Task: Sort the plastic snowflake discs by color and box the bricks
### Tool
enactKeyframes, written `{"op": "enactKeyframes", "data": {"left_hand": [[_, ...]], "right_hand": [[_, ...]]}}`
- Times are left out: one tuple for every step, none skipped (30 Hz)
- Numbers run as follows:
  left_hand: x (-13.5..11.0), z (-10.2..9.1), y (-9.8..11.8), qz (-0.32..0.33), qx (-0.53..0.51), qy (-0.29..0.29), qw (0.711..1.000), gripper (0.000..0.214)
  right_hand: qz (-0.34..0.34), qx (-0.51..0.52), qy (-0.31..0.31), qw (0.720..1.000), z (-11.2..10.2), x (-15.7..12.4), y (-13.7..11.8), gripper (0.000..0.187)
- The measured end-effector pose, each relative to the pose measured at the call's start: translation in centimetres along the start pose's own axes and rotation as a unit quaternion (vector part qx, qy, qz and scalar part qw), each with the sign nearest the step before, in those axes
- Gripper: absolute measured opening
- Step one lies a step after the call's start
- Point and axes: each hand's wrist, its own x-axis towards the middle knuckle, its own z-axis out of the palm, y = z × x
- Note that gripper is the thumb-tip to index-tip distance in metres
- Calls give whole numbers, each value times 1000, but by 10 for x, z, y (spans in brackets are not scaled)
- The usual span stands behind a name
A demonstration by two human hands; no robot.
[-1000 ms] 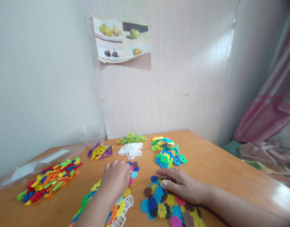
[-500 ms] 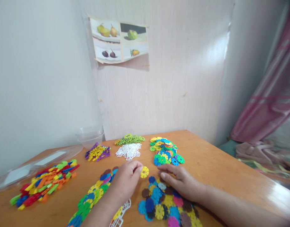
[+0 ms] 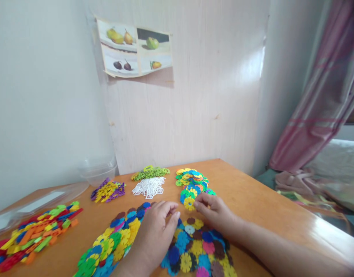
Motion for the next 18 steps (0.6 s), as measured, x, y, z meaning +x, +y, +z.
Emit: {"op": "enactKeyframes", "data": {"left_hand": [[1, -1, -3, 0, 3, 9, 1000, 25], [2, -2, -5, 1, 6, 15, 1000, 25], [2, -3, -7, 1, 8, 20, 1000, 25], [3, -5, -9, 0, 10, 22, 1000, 26], [3, -6, -10, -2, 10, 24, 1000, 26], [4, -8, -11, -5, 10, 25, 1000, 26], [5, -10, -12, -7, 9, 28, 1000, 25], [5, -12, -13, -10, 7, 31, 999, 25], [6, -14, -14, -14, 6, 34, 999, 25], [7, -16, -15, -18, 4, 37, 999, 25], [7, -18, -16, -24, 3, 41, 999, 25], [8, -20, -17, -32, 3, 46, 998, 25], [9, -22, -18, -41, 2, 51, 998, 26], [9, -24, -20, -51, 0, 55, 997, 26], [10, -25, -22, -62, -2, 58, 996, 26], [10, -26, -24, -71, -6, 59, 996, 27], [11, -27, -26, -79, -10, 58, 995, 28], [12, -29, -28, -85, -15, 58, 995, 29]], "right_hand": [[19, -5, 29, 999, -3, 5, 7, 29], [37, -9, 52, 998, -7, 9, 15, 29], [55, -14, 71, 996, -12, 14, 23, 28], [72, -24, 88, 993, -17, 18, 31, 28], [87, -38, 98, 991, -22, 22, 37, 27], [102, -58, 107, 987, -27, 25, 43, 27], [116, -83, 108, 984, -31, 27, 49, 26], [129, -109, 103, 980, -36, 29, 53, 26], [141, -134, 95, 976, -39, 30, 56, 25], [151, -154, 86, 973, -42, 31, 58, 25], [159, -169, 77, 970, -44, 31, 60, 25], [164, -180, 71, 967, -45, 31, 61, 25], [167, -187, 69, 966, -46, 31, 62, 26], [168, -193, 70, 964, -46, 31, 62, 26], [170, -200, 70, 963, -46, 31, 62, 27], [171, -206, 69, 961, -46, 30, 61, 27], [172, -211, 69, 960, -46, 30, 60, 27], [172, -215, 68, 959, -46, 30, 59, 26]]}}
